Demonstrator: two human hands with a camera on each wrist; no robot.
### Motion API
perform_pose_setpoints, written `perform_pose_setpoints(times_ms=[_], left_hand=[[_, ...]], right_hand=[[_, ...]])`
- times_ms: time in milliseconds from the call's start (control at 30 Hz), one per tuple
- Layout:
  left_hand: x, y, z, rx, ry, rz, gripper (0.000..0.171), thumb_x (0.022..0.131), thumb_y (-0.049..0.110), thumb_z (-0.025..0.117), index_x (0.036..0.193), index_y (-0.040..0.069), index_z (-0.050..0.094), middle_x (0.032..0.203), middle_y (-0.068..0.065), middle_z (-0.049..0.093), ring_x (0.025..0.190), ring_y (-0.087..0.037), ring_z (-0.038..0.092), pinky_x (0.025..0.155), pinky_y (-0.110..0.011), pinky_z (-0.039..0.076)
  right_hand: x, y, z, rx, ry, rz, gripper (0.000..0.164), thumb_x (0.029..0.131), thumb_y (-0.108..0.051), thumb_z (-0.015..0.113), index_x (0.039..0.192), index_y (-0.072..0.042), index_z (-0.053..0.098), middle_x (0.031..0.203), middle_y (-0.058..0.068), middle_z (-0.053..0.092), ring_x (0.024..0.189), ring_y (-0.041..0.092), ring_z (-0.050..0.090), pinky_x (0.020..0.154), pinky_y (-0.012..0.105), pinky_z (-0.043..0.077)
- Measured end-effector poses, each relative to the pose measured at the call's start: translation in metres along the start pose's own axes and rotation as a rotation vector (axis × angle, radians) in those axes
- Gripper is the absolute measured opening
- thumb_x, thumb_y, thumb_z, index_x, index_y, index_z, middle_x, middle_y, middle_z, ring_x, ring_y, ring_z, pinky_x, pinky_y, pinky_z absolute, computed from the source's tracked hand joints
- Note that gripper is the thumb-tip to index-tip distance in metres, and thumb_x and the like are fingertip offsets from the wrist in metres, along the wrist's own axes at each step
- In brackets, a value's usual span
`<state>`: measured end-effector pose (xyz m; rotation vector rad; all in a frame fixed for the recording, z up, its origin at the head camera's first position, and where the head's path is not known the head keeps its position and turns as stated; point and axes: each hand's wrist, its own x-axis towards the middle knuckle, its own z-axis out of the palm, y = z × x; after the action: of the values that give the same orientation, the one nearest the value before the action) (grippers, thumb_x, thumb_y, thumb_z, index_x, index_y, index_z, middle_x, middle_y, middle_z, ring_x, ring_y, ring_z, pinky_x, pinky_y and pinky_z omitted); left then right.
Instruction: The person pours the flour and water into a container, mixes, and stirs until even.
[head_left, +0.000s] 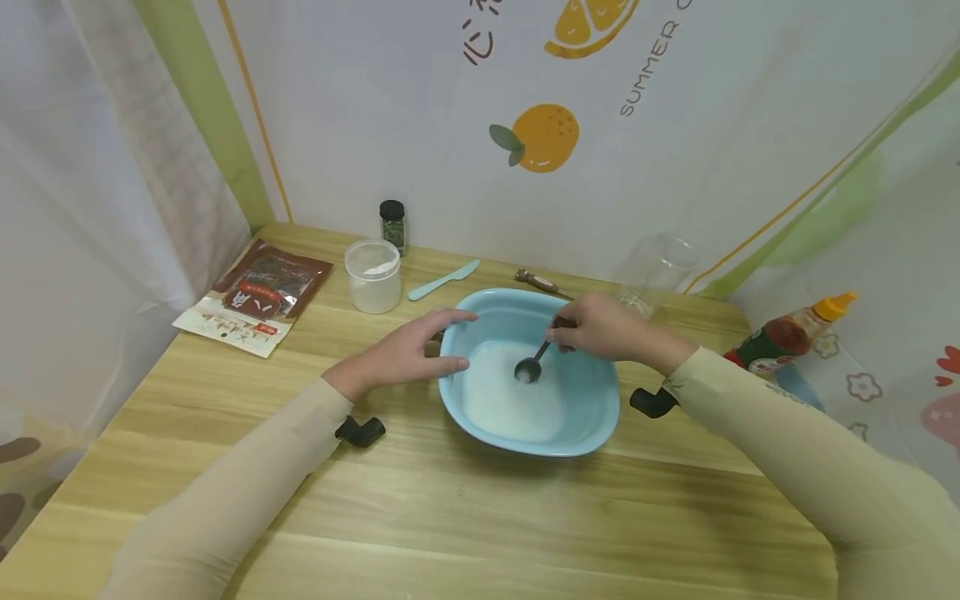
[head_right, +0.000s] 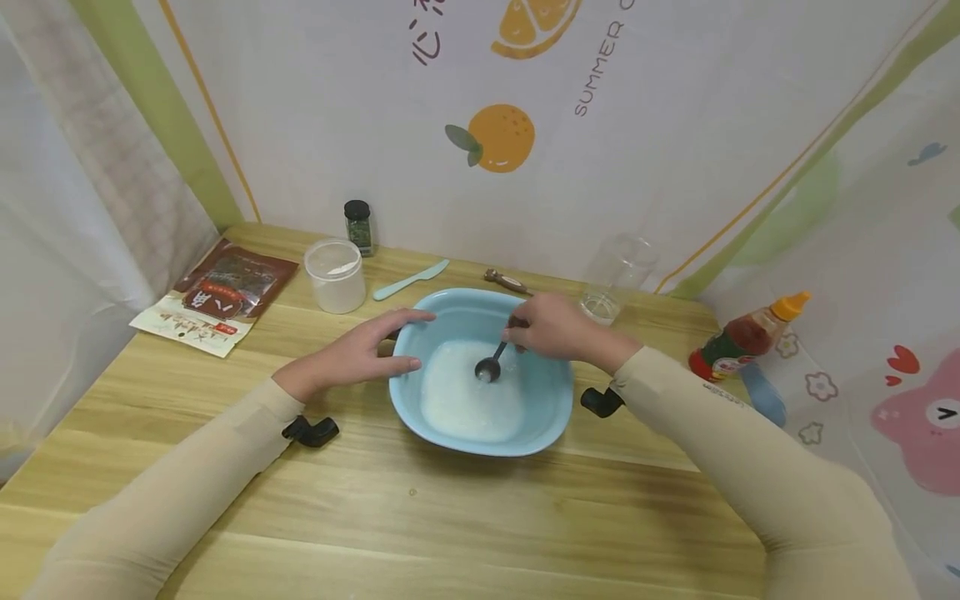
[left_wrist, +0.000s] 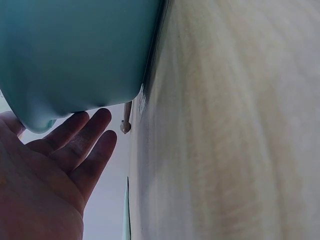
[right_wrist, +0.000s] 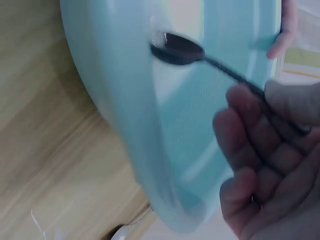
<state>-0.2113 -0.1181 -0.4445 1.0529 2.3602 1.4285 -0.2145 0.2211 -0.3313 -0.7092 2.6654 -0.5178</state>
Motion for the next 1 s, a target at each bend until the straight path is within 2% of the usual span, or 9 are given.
perform_pose_setpoints(times_ms=[167, 300, 500, 700, 800, 1000], left_hand=[[0.0007, 0.0003, -0.0006, 0.013, 0.001, 0.000, 0.073, 0.103, 0.035, 0.079, 0.167, 0.014, 0.049, 0.160, -0.010, 0.055, 0.141, -0.028, 0.060, 0.115, -0.050, 0.055], [0.0002, 0.0000, -0.0003, 0.004, -0.002, -0.003, 0.073, 0.103, 0.034, 0.079, 0.167, 0.015, 0.049, 0.161, -0.010, 0.054, 0.141, -0.029, 0.059, 0.114, -0.050, 0.056], [0.0003, 0.0021, 0.0000, 0.016, 0.002, -0.002, 0.073, 0.103, 0.035, 0.079, 0.167, 0.016, 0.049, 0.161, -0.009, 0.055, 0.141, -0.028, 0.059, 0.115, -0.051, 0.055], [0.0007, 0.0030, -0.0007, 0.037, 0.018, 0.010, 0.074, 0.101, 0.037, 0.079, 0.165, 0.015, 0.051, 0.160, -0.010, 0.057, 0.141, -0.028, 0.059, 0.119, -0.055, 0.050], [0.0010, 0.0027, -0.0008, 0.035, 0.018, 0.008, 0.074, 0.101, 0.037, 0.080, 0.165, 0.015, 0.051, 0.159, -0.010, 0.057, 0.141, -0.028, 0.059, 0.119, -0.054, 0.050], [0.0012, 0.0012, -0.0005, 0.033, 0.011, 0.001, 0.073, 0.101, 0.038, 0.079, 0.165, 0.016, 0.051, 0.160, -0.008, 0.056, 0.141, -0.028, 0.059, 0.118, -0.053, 0.051]], right_hand=[[-0.0041, -0.0047, 0.0044, 0.054, -0.041, -0.033, 0.020, 0.110, -0.019, 0.072, 0.104, -0.005, 0.084, 0.081, 0.001, 0.077, 0.065, 0.014, 0.056, 0.064, 0.033, 0.046], [-0.0043, -0.0064, 0.0063, 0.046, -0.058, -0.057, 0.020, 0.109, -0.019, 0.072, 0.103, -0.005, 0.084, 0.082, 0.006, 0.078, 0.069, 0.015, 0.062, 0.067, 0.035, 0.050], [-0.0052, -0.0059, 0.0078, 0.037, -0.038, -0.069, 0.018, 0.109, -0.017, 0.072, 0.101, -0.005, 0.083, 0.078, 0.001, 0.076, 0.068, 0.014, 0.062, 0.066, 0.034, 0.049], [-0.0047, -0.0072, 0.0083, 0.061, -0.115, -0.074, 0.021, 0.110, -0.021, 0.070, 0.102, -0.007, 0.083, 0.080, -0.005, 0.074, 0.075, 0.016, 0.067, 0.067, 0.033, 0.051], [-0.0022, -0.0053, 0.0081, 0.043, -0.071, -0.068, 0.023, 0.111, -0.021, 0.070, 0.103, -0.004, 0.083, 0.079, -0.002, 0.075, 0.071, 0.014, 0.063, 0.066, 0.033, 0.050], [0.0029, 0.0017, 0.0056, -0.007, 0.085, 0.041, 0.026, 0.113, -0.020, 0.067, 0.097, -0.002, 0.078, 0.077, 0.008, 0.071, 0.062, 0.016, 0.052, 0.061, 0.035, 0.044]])
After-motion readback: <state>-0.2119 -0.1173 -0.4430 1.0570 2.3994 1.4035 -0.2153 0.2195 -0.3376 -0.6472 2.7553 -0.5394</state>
